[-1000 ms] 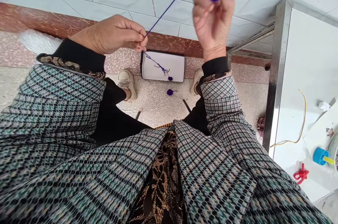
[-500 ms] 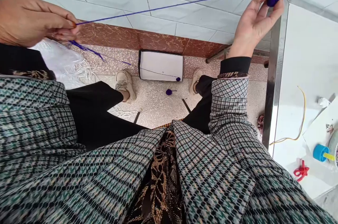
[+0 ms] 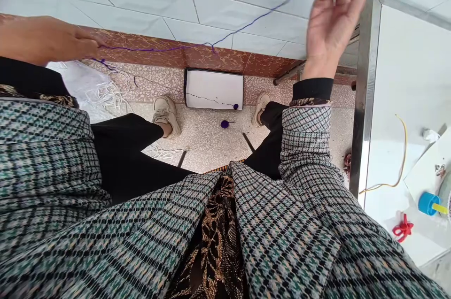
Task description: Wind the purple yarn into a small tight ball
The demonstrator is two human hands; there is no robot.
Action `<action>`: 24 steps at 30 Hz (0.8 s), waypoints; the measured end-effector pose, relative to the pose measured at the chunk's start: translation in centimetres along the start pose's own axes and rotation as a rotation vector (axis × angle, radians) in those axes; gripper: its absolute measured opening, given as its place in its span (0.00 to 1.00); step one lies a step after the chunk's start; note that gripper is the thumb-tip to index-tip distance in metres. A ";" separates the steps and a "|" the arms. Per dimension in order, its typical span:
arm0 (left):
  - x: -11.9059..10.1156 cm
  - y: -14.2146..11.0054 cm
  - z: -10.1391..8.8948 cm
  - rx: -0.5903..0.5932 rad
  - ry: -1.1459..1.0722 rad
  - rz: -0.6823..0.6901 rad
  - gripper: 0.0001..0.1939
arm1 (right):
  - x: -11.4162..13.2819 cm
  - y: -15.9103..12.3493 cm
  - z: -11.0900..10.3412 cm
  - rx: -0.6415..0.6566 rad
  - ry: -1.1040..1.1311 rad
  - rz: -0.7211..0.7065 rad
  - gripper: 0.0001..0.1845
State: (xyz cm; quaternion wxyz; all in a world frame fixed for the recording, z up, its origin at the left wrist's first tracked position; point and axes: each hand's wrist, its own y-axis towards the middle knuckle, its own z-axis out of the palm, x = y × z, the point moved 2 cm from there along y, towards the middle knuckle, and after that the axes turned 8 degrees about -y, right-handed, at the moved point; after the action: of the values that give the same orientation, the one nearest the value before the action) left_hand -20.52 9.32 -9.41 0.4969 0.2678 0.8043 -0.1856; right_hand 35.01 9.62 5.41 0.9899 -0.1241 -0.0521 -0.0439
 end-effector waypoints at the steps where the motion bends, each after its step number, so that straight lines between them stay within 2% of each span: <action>1: 0.2 0.4 0.0 -0.066 0.051 -0.013 0.09 | -1.2 -0.2 -0.3 0.062 -0.298 -0.062 0.14; 3: 0.5 1.4 0.4 -0.133 0.116 0.031 0.05 | -3.7 -0.8 -1.2 0.129 -0.786 -0.032 0.13; 5: 0.3 2.8 1.2 -0.123 0.054 0.123 0.06 | -5.8 -1.4 -2.0 0.189 -1.037 0.016 0.18; 7: -0.7 4.3 2.4 -0.127 0.014 0.160 0.11 | -7.3 -2.0 -2.6 0.233 -1.114 0.059 0.21; 8: -1.6 5.1 3.1 -0.149 0.026 0.134 0.12 | -8.0 -2.2 -2.9 0.251 -1.119 0.084 0.22; 11: -5.7 7.0 6.1 -0.289 0.073 -0.058 0.15 | -10.2 -3.0 -3.8 0.321 -1.115 0.190 0.24; 12: -7.4 7.6 7.5 -0.345 0.030 -0.094 0.22 | -11.1 -3.3 -4.3 0.341 -1.125 0.231 0.24; 13: -9.2 8.2 8.9 -0.392 -0.061 -0.060 0.31 | -12.0 -3.5 -4.7 0.355 -1.140 0.269 0.24; 14: -10.8 8.9 10.4 -0.386 -0.203 0.013 0.34 | -12.9 -3.7 -5.2 0.363 -1.162 0.309 0.23; 16: -13.5 10.3 13.3 -0.281 -0.477 0.136 0.32 | -14.3 -4.0 -5.7 0.369 -1.218 0.369 0.22; 18: -15.0 11.3 15.1 -0.257 -0.681 0.144 0.24 | -15.0 -4.0 -5.5 0.410 -1.307 0.417 0.21; 20: -15.4 11.7 15.9 -0.210 -0.763 0.063 0.20 | -14.8 -3.8 -4.5 0.543 -1.440 0.491 0.19; 22: -15.0 11.2 15.8 -0.155 -0.738 -0.001 0.16 | -14.1 -3.6 -3.0 0.770 -1.595 0.593 0.16; 24: -13.6 10.3 14.9 -0.131 -0.669 -0.001 0.15 | -13.2 -3.7 -1.6 1.037 -1.722 0.647 0.12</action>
State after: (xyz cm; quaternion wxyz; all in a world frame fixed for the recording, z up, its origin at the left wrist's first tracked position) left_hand 1.14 5.64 -4.00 0.7495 0.1590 0.6069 -0.2114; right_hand 21.72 6.67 3.25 0.5153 0.3167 -0.7140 0.3526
